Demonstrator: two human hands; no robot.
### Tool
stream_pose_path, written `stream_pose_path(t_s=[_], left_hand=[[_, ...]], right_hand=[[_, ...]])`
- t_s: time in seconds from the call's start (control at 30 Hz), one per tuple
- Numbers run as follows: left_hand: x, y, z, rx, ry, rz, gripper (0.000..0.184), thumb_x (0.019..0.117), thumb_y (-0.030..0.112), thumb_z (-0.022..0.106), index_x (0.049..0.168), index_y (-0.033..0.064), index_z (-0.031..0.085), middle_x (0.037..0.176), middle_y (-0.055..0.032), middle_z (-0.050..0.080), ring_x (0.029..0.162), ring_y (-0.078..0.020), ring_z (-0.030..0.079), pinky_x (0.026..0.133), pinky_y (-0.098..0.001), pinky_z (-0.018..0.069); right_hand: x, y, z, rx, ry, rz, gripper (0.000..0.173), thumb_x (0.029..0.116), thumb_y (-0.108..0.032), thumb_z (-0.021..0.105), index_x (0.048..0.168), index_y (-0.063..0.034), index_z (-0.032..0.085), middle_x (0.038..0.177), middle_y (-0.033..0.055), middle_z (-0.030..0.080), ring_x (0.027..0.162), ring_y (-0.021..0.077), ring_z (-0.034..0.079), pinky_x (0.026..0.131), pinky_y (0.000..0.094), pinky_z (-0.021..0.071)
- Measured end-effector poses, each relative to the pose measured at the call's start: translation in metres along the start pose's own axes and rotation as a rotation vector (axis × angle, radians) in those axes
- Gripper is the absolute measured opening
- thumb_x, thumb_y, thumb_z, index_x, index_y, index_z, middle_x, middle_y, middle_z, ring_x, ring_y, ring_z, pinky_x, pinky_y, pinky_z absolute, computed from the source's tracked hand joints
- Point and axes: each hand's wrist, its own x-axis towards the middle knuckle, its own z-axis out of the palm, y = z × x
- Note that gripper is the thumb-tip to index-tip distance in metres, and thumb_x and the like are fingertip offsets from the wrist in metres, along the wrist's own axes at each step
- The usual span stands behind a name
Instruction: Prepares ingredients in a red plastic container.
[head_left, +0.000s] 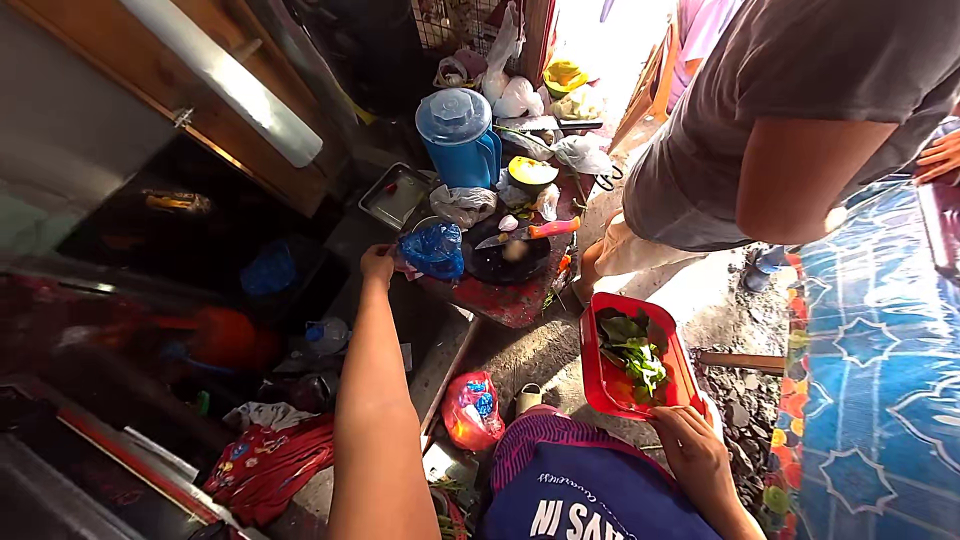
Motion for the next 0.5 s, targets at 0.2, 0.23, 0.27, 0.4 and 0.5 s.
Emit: stream_pose_path(t_s=[0.2, 0.23, 0.27, 0.4, 0.5], left_hand=[[-0.004, 0.022, -0.013, 0.289, 0.021, 0.273, 0.031, 0.0929, 0.005, 0.071, 0.123, -0.0018, 0.069, 0.120, -0.0280, 0.068, 0.117, -0.0446, 0.062, 0.103, -0.0626, 0.0450], [-0.007, 0.030, -0.012, 0.353, -0.008, 0.312, 0.027, 0.0939, 0.003, 0.067, 0.120, -0.0008, 0.071, 0.119, -0.0260, 0.069, 0.118, -0.0432, 0.063, 0.105, -0.0621, 0.0441], [-0.009, 0.038, -0.010, 0.409, -0.041, 0.324, 0.025, 0.0953, 0.002, 0.064, 0.118, 0.0005, 0.073, 0.119, -0.0248, 0.070, 0.119, -0.0426, 0.063, 0.106, -0.0625, 0.0428], [-0.011, 0.060, 0.000, 0.553, -0.188, 0.128, 0.027, 0.1019, 0.012, 0.057, 0.122, 0.0020, 0.072, 0.125, -0.0275, 0.067, 0.124, -0.0455, 0.060, 0.106, -0.0656, 0.0412], [0.000, 0.059, 0.007, 0.533, -0.233, -0.008, 0.034, 0.1068, 0.018, 0.050, 0.126, -0.0055, 0.065, 0.127, -0.0324, 0.063, 0.121, -0.0465, 0.060, 0.103, -0.0650, 0.0438]], right_hand=[[-0.001, -0.002, 0.001, -0.006, -0.003, 0.009, 0.030, 0.0979, -0.016, 0.052, 0.086, -0.0030, 0.076, 0.082, 0.0087, 0.075, 0.082, 0.0229, 0.070, 0.084, 0.0337, 0.0552], [-0.001, -0.001, 0.002, -0.004, -0.001, 0.005, 0.030, 0.0980, -0.017, 0.052, 0.086, -0.0034, 0.076, 0.082, 0.0083, 0.075, 0.082, 0.0227, 0.070, 0.084, 0.0344, 0.0550], [-0.001, -0.002, 0.003, -0.002, 0.000, 0.001, 0.030, 0.0978, -0.017, 0.052, 0.086, -0.0033, 0.077, 0.081, 0.0084, 0.075, 0.081, 0.0228, 0.070, 0.084, 0.0354, 0.0549], [0.001, -0.005, 0.003, -0.002, 0.001, -0.022, 0.030, 0.0973, -0.017, 0.052, 0.085, -0.0035, 0.076, 0.081, 0.0083, 0.074, 0.079, 0.0221, 0.070, 0.082, 0.0329, 0.0552], [0.000, -0.005, 0.003, -0.002, 0.010, -0.009, 0.030, 0.0976, -0.018, 0.052, 0.086, -0.0041, 0.077, 0.080, 0.0080, 0.074, 0.079, 0.0219, 0.070, 0.085, 0.0369, 0.0537]])
